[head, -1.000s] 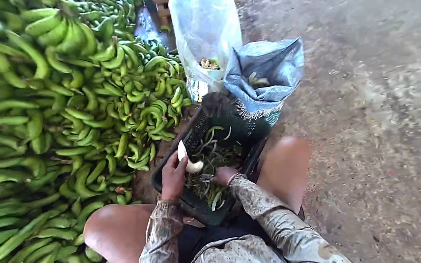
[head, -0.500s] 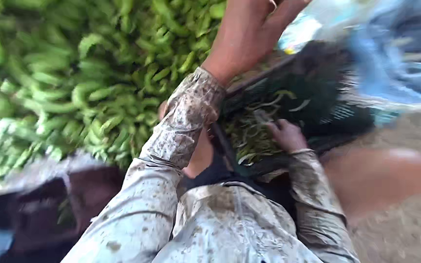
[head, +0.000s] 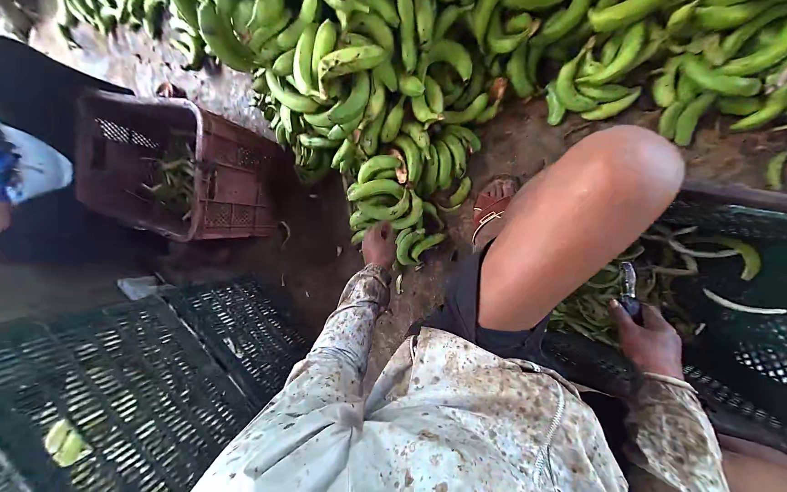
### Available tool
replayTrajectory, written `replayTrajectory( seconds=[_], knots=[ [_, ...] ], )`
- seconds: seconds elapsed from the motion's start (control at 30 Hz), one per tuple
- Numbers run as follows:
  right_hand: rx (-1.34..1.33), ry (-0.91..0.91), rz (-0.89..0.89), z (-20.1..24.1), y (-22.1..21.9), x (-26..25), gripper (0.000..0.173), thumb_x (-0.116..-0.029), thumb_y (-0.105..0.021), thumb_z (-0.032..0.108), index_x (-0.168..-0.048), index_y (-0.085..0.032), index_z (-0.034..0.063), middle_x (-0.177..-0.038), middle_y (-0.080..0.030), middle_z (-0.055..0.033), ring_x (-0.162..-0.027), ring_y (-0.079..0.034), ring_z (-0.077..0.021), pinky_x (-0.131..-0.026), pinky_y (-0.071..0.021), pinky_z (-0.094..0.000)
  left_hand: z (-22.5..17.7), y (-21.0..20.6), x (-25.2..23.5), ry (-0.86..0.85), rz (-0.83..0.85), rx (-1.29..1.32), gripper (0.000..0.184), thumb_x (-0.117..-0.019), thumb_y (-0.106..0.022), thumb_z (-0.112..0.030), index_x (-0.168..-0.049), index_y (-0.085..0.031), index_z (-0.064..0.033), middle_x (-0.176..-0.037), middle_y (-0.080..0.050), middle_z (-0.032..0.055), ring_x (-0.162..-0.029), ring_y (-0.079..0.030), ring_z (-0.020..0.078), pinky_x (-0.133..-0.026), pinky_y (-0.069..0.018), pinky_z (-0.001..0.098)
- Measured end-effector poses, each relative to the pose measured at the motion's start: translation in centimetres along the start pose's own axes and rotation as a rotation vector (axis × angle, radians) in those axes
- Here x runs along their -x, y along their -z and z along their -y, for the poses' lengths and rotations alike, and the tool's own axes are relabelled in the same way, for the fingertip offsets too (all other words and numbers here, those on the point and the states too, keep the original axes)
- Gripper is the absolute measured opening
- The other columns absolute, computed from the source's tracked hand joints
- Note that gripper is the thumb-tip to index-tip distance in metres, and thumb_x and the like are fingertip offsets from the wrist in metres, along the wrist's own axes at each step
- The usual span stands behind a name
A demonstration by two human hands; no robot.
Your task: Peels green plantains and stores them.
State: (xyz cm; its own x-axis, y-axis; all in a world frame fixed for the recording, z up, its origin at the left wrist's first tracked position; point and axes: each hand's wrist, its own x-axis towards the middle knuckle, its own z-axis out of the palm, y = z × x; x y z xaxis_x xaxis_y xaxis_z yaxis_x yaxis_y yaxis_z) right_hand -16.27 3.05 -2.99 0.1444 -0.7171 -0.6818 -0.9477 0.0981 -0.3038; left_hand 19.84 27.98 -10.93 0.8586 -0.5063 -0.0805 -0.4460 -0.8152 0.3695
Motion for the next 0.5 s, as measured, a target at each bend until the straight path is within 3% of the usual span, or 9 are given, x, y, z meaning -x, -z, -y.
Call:
replayTrajectory(
  seconds=[0.03, 0.1, 0.2, 0.3, 0.4, 0.5],
  knots=[
    [0.008, -0.010, 0.008, -0.1, -0.1, -0.2, 0.054, -0.1058, -0.057, 0.041, -0.137, -0.058, -0.0032, -0.126, -0.063, -0.0323, -0.121, -0.059, -0.0451, -0.104, -0.0407, -0.0641, 1.4, -0.6, -2.3, 0.112, 0.121, 0.106, 0.037, -0.1070, -0.048, -0.024, -0.128, -0.066, 0.0000, -0.126, -0.065, 0.0242, -0.120, -0.062, 0.0379, -0.105, -0.0491, 0.0506],
    [0.036, -0.028, 0.023, -0.6, -0.3, -0.3, 0.054, -0.1059, -0.057, 0.040, -0.135, -0.058, -0.0053, -0.125, -0.062, -0.0340, -0.120, -0.060, -0.0465, -0.104, -0.0406, -0.0642, 1.7, -0.4, -7.0, 0.211, 0.164, 0.148, 0.038, -0.1054, -0.050, -0.022, -0.135, -0.062, -0.0017, -0.137, -0.060, 0.0238, -0.133, -0.053, 0.0385, -0.114, -0.0408, 0.0534],
    [0.053, -0.067, 0.045, -1.3, -0.6, -0.4, 0.053, -0.1058, -0.058, 0.039, -0.134, -0.059, -0.0052, -0.125, -0.063, -0.0333, -0.120, -0.060, -0.0452, -0.104, -0.0404, -0.0635, 2.1, -0.1, -13.3, 0.267, 0.148, 0.071, 0.044, -0.1035, -0.052, -0.023, -0.143, -0.055, -0.0038, -0.145, -0.054, 0.0237, -0.140, -0.046, 0.0408, -0.115, -0.0372, 0.0569],
    [0.045, -0.090, 0.042, -1.6, -0.6, -0.3, 0.052, -0.1056, -0.058, 0.040, -0.132, -0.060, -0.0044, -0.124, -0.063, -0.0322, -0.119, -0.060, -0.0440, -0.103, -0.0411, -0.0628, 2.7, -1.7, -17.7, 0.296, 0.242, -0.024, 0.053, -0.0998, -0.058, -0.026, -0.149, -0.050, -0.0077, -0.151, -0.050, 0.0212, -0.139, -0.047, 0.0408, -0.113, -0.0406, 0.0590],
    [0.022, -0.076, 0.025, -2.0, -0.4, -0.4, 0.052, -0.1048, -0.059, 0.041, -0.131, -0.061, -0.0039, -0.122, -0.064, -0.0315, -0.116, -0.061, -0.0437, -0.102, -0.0418, -0.0633, 2.2, -2.8, -18.9, 0.341, 0.295, -0.077, 0.066, -0.0930, -0.064, -0.022, -0.154, -0.041, -0.0128, -0.151, -0.051, 0.0172, -0.135, -0.053, 0.0386, -0.110, -0.0421, 0.0626],
    [-0.001, -0.038, 0.000, -2.1, -0.4, -0.4, 0.049, -0.1047, -0.060, 0.040, -0.130, -0.062, -0.0020, -0.120, -0.065, -0.0306, -0.115, -0.062, -0.0434, -0.100, -0.0427, -0.0641, 2.3, -2.2, -17.7, 0.279, 0.349, -0.097, 0.076, -0.0921, -0.070, -0.027, -0.158, -0.035, -0.0129, -0.156, -0.043, 0.0208, -0.143, -0.042, 0.0424, -0.113, -0.0319, 0.0700]
  ],
)
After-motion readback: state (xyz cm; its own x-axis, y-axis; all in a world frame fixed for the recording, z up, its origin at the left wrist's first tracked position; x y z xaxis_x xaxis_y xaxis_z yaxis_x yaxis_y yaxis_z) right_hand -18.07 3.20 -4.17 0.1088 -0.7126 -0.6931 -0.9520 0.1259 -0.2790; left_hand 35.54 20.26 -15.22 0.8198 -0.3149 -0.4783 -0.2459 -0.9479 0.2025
